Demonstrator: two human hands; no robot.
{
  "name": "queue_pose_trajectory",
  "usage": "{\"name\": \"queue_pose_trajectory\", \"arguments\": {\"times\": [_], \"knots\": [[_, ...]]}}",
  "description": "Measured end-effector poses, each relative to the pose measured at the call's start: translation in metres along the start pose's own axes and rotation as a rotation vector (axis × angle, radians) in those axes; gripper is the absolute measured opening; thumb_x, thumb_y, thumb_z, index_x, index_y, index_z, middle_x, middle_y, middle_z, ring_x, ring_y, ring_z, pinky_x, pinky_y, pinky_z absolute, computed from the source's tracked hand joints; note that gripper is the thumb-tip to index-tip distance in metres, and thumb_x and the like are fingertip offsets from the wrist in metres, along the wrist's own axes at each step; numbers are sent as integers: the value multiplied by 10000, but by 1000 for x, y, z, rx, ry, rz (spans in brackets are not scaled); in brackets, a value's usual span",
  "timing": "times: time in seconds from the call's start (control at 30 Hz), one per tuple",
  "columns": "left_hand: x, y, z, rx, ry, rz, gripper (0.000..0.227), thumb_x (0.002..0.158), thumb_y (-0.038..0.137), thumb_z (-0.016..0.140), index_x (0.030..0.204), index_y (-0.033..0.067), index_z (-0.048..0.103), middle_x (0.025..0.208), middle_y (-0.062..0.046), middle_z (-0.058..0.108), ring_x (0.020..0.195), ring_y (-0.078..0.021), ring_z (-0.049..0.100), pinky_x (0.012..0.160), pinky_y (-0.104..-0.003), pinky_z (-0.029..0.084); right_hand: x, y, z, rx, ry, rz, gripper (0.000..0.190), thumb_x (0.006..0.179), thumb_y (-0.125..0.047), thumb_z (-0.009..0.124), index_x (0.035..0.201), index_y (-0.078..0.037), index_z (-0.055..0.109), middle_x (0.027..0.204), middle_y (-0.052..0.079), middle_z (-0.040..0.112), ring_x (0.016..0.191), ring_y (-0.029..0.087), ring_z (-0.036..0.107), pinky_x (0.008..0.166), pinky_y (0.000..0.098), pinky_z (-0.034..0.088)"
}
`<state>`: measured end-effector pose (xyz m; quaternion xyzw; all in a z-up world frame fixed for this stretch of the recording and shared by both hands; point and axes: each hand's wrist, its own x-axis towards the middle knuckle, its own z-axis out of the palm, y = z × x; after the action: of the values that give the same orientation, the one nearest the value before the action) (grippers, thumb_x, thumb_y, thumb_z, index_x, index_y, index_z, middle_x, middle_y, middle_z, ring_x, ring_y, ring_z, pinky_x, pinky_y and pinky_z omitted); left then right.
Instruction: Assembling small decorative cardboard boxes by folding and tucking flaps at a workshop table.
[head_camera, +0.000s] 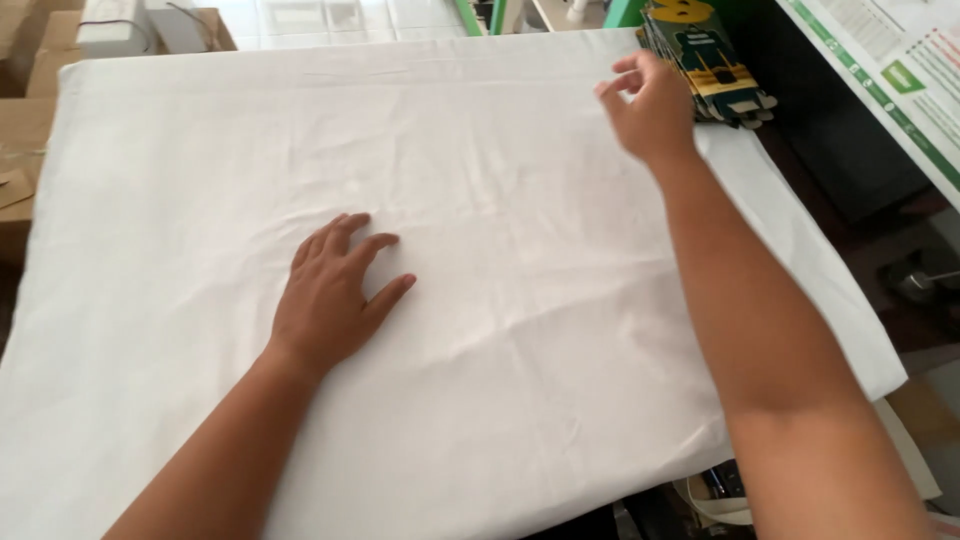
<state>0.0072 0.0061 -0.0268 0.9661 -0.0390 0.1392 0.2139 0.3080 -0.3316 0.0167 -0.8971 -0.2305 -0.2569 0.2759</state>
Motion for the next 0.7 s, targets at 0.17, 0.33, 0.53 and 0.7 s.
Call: {"name": "queue_pose_trajectory", "arguments": {"times": [0.17,0.33,0.53,0.7], "knots": [[2,7,-3,4,9,-25,494,925,516,612,1314,212,632,1480,-133,495,1427,-349,402,1169,-500,267,33,99,-9,-143,91,172,194,996,-198,815,888,-105,684,772,34,679,681,193,669,543,383,552],[6,9,-4,20,-16,-72,478,917,506,604,1303,226,640,1479,-110,494,1420,-323,411,1172,-495,257,60,171,12,-220,2,371,357,1011,-179,657,1320,0,652,1293,219,598,972,377,685,691,486,579],[7,7,-2,22,9,-77,462,905,504,619,1275,228,653,1463,-96,511,1407,-313,431,1171,-493,262,57,135,2,-398,-263,443,560,1081,-289,616,1529,-14,423,1365,309,562,1197,514,553,868,621,538],[9,8,-3,-3,-8,-105,445,896,498,635,1262,246,663,1474,-82,497,1404,-308,429,1160,-501,264,66,199,14,-514,-106,295,286,1081,-107,508,905,62,656,841,243,644,664,410,632,448,507,471]]}}
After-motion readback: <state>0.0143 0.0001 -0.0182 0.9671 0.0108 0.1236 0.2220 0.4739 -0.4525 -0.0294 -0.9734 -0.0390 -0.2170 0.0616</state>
